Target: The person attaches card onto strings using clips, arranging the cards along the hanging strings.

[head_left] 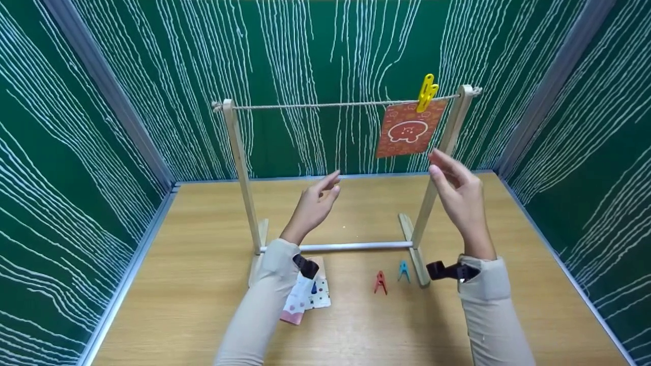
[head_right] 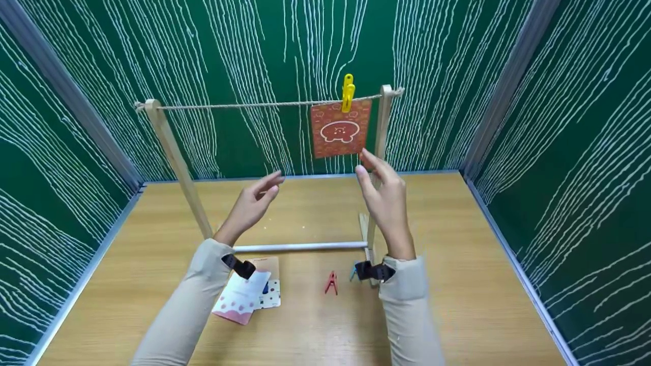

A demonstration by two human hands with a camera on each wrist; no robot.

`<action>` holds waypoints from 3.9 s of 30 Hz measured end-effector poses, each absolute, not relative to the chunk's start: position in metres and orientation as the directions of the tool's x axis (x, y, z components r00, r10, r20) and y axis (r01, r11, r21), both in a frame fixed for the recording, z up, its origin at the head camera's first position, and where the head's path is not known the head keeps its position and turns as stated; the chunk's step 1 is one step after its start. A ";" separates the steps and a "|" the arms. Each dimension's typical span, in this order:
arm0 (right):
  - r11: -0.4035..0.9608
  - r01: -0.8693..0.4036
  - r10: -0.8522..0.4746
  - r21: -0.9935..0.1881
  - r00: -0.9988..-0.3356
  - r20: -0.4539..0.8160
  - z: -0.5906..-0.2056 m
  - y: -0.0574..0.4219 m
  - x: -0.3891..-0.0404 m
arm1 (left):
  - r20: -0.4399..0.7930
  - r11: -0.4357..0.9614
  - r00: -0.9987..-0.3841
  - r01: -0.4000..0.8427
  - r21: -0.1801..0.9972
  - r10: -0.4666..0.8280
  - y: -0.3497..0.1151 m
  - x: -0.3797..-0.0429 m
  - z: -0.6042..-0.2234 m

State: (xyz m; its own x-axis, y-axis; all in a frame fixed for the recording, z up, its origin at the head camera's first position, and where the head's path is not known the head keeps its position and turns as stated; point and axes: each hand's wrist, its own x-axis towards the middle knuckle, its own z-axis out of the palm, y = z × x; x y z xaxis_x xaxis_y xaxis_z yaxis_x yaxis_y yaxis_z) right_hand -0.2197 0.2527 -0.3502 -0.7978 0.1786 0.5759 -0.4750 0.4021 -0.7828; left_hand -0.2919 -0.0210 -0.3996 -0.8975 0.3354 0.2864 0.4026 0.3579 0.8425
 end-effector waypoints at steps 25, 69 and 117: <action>0.383 -0.083 0.232 -0.920 -0.955 0.183 -0.451 0.248 -0.202 | 0.183 0.410 -0.956 0.265 0.873 0.230 -0.074 -0.272 -0.496; 0.533 0.104 0.269 -0.840 -0.962 0.052 -0.574 0.242 -0.184 | -0.088 0.553 -0.994 -0.040 0.832 0.061 -0.133 -0.255 -0.585; 0.624 0.241 0.283 -0.743 -0.956 -0.073 -0.594 0.230 -0.193 | -0.204 0.632 -0.977 -0.120 0.765 0.061 -0.133 -0.251 -0.578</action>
